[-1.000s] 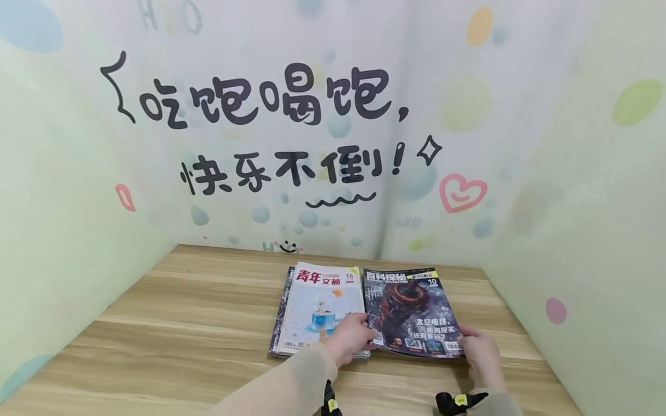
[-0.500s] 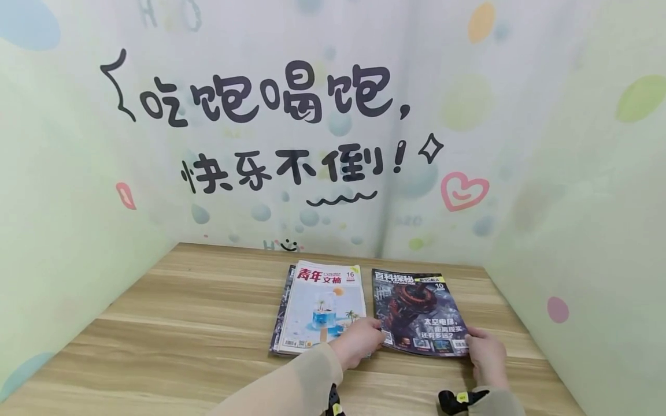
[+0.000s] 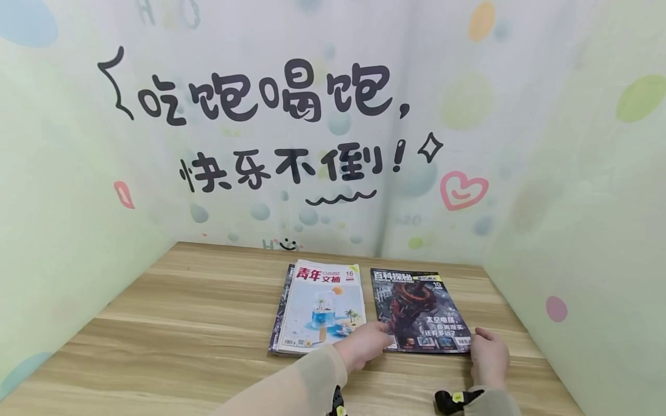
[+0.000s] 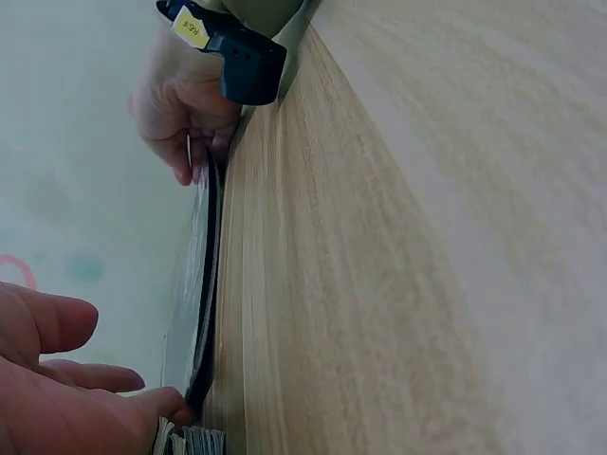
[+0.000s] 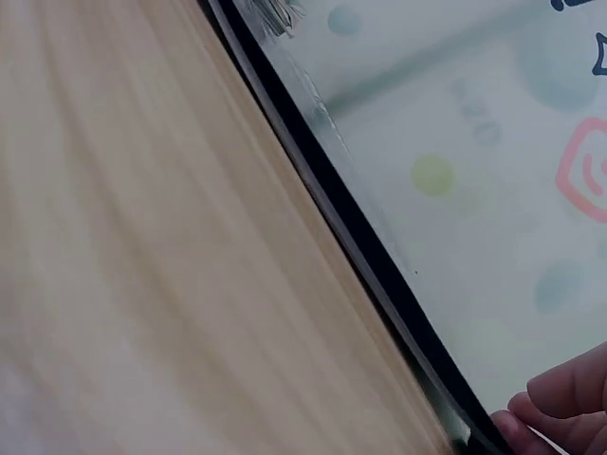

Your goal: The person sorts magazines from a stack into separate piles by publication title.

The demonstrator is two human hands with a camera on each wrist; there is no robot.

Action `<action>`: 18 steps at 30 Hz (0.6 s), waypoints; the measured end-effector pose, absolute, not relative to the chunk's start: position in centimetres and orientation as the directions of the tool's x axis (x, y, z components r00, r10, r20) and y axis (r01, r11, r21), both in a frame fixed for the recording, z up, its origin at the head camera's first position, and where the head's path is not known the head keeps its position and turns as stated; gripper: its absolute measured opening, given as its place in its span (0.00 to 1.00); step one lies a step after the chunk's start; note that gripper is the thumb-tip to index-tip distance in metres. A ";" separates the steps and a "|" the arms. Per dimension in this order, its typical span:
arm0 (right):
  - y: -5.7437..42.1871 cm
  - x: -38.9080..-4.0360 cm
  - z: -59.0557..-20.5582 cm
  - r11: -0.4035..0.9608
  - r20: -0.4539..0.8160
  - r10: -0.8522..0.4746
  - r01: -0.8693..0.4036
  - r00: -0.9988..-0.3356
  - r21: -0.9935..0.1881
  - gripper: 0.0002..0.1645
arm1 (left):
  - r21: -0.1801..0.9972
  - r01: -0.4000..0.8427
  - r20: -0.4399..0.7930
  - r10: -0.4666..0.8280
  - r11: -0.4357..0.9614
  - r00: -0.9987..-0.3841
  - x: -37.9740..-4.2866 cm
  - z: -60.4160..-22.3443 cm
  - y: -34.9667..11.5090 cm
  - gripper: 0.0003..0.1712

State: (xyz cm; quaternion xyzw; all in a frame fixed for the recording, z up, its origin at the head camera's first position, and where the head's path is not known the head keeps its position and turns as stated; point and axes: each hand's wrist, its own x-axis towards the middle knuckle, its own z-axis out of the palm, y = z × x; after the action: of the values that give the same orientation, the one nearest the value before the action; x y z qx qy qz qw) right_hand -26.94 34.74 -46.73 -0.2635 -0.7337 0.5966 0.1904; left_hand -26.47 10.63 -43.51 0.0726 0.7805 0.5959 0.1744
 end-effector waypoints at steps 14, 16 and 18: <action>33.5 -26.6 -45.5 0.215 -0.013 0.634 0.193 -0.773 -0.958 0.29 | 0.960 -0.072 -0.161 0.323 0.271 -0.932 -26.2 -43.0 10.7 0.27; 33.2 -26.5 -45.1 0.257 0.006 0.623 0.198 -0.783 -0.946 0.30 | 0.964 -0.045 -0.130 0.316 0.263 -0.940 -26.2 -42.9 10.5 0.26; 32.6 -26.5 -44.6 0.284 0.023 0.607 0.190 -0.794 -0.940 0.30 | 0.970 -0.024 -0.100 0.306 0.241 -0.947 -26.3 -42.7 10.2 0.25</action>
State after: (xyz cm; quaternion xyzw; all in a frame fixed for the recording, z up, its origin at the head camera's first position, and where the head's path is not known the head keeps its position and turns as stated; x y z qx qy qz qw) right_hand -26.46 32.64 -44.61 -0.2564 -0.7777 0.5406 0.1927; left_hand -26.29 10.23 -42.75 0.0908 0.7760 0.6092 0.1357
